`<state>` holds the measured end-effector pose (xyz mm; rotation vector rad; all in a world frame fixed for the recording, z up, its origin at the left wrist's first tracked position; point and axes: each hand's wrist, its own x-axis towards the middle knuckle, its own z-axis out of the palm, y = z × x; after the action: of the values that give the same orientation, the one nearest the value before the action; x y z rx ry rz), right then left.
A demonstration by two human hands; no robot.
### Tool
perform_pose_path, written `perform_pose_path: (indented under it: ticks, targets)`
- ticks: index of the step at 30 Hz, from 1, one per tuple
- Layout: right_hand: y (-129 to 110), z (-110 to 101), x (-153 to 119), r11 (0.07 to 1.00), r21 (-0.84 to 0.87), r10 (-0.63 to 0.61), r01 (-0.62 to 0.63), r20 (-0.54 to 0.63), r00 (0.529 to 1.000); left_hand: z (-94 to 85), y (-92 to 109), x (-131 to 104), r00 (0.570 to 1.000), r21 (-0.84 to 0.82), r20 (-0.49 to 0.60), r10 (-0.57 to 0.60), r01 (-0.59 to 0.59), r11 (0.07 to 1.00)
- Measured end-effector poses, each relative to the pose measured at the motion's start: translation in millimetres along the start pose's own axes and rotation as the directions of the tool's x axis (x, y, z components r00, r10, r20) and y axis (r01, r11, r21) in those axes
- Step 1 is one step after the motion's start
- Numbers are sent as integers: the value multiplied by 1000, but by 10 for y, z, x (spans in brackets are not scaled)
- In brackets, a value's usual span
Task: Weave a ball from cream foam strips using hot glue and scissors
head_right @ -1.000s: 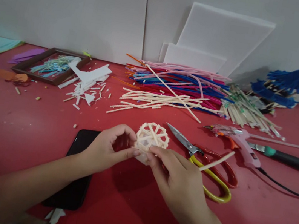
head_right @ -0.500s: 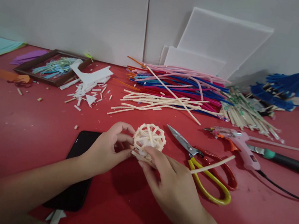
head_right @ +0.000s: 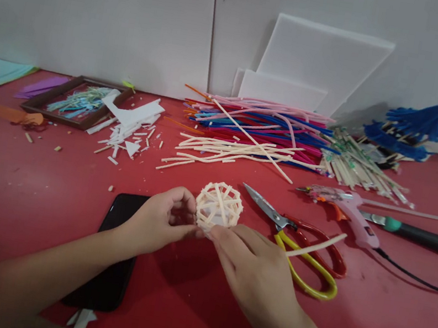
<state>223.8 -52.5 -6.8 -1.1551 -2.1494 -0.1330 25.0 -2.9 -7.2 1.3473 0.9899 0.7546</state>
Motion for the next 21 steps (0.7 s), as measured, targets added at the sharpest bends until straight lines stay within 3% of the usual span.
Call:
perform_pose_path:
  ticks: [14,21]
  targets:
    - [-41,5,28,999,-19,35,-36,-44,998,-11,19,-11,988,116,-41,150,-145,983]
    - [-42,19,31,999,-35,33,-35,-60,998,2,26,-25,946,249,12,324,-317,915]
